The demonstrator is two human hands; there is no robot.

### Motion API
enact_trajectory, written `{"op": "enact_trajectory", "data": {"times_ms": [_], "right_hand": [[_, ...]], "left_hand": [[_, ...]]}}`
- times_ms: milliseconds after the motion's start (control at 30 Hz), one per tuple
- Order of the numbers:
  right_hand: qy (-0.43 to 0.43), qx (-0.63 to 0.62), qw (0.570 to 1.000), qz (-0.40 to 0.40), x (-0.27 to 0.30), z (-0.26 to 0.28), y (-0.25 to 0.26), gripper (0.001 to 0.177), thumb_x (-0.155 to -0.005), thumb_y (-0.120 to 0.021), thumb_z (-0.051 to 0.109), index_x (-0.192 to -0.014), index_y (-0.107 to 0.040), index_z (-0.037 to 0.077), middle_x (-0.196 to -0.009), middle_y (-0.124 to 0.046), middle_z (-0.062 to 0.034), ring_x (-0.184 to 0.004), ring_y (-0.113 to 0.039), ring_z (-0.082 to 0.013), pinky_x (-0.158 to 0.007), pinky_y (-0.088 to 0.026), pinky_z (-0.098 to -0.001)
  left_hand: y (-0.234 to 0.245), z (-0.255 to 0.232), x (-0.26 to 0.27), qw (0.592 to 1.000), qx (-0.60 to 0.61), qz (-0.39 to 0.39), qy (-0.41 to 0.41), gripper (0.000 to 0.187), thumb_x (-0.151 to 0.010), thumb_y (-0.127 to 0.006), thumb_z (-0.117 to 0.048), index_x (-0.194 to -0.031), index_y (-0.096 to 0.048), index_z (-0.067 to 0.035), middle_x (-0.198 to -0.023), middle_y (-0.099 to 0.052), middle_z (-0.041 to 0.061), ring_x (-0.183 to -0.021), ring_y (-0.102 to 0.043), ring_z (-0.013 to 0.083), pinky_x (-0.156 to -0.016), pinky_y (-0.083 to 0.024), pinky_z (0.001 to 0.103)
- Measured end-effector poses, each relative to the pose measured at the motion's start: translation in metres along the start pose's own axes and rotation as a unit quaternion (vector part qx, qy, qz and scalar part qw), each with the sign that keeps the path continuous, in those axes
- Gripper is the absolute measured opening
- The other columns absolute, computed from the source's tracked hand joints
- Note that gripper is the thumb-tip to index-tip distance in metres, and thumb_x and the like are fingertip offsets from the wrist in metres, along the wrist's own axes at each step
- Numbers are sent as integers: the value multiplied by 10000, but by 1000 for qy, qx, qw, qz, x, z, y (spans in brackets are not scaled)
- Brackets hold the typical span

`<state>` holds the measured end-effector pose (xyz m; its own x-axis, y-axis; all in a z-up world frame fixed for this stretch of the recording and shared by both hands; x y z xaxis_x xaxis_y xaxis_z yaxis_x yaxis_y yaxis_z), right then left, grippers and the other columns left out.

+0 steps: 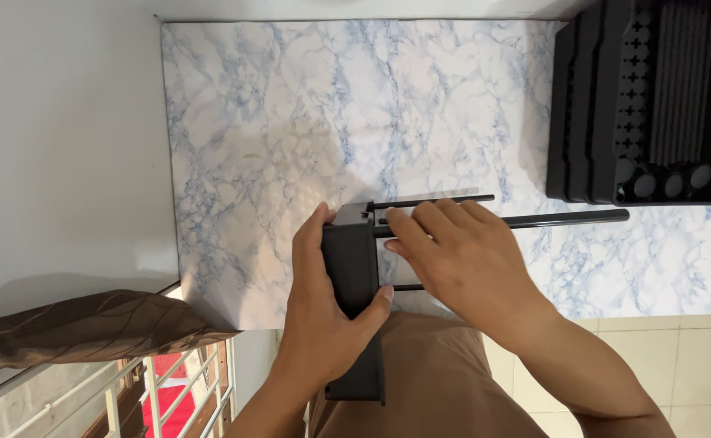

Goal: The person assembles a small black plastic stool by inserting four black rods into the base. They retrieve rods from a black tray, insert them one by one, and place the completed stool on the marble-patterned countertop.

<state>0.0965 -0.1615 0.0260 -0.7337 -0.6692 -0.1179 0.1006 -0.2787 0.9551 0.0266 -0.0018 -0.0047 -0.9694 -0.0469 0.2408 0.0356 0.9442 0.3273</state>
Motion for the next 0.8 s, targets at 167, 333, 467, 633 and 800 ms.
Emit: {"op": "enact_trajectory", "data": {"times_ms": [167,333,467,633,800], "right_hand": [[-16,15,999,-24,9,-7,10,215,-917,-736,226,-1054,-684,68,-803,-585,-34,-779,-612,-213,-696,-482,-365],[-12,-8,999,-32,9,-12,4,178,-915,-748,204,-1036,-696,84,-806,-593,-24,-776,-616,-198,-678,-474,-359],[-17,-14,999,-34,10,-11,1,197,-910,-758,211,-1042,-701,76,-806,-594,-26,-757,-599,-200,-688,-479,-365],[-22,-15,999,-37,13,-10,5,264,-907,-749,214,-1120,-712,62,-830,-609,-34,-785,-606,-211,-727,-490,-368],[-41,0,996,-74,30,-22,14,303,-891,-769,195,-1142,-723,32,-914,-678,-65,-855,-654,-234,-779,-498,-383]], "left_hand": [[1,-1,-1,1000,-16,3,-10,1028,-742,-824,-106,-1562,-215,6,-1543,-371,213,-1449,-408,351,-1163,-361,418],[0,-3,-2,1000,-17,-4,1,1003,-754,-812,-107,-1557,-222,5,-1542,-366,210,-1435,-430,340,-1149,-387,405],[0,-4,-3,1000,-8,-9,14,999,-747,-803,-102,-1558,-226,-5,-1541,-369,204,-1419,-454,331,-1125,-414,399],[0,-2,-2,999,0,-3,43,1007,-727,-807,-104,-1551,-234,-33,-1534,-376,184,-1390,-478,319,-1089,-440,392],[3,-1,-3,1000,-18,-16,15,996,-730,-811,-102,-1551,-250,-45,-1567,-368,177,-1417,-462,321,-1100,-441,402]]}}
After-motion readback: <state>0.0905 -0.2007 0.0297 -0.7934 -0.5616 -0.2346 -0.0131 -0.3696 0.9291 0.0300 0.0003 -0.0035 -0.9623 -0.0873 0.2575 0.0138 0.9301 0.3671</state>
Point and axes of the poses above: each hand's wrist, its own x-axis away from the middle knuckle, its own y-axis out of the back of the hand, z = x × y, the point moved 3 cm from there along -x, towards the middle knuckle
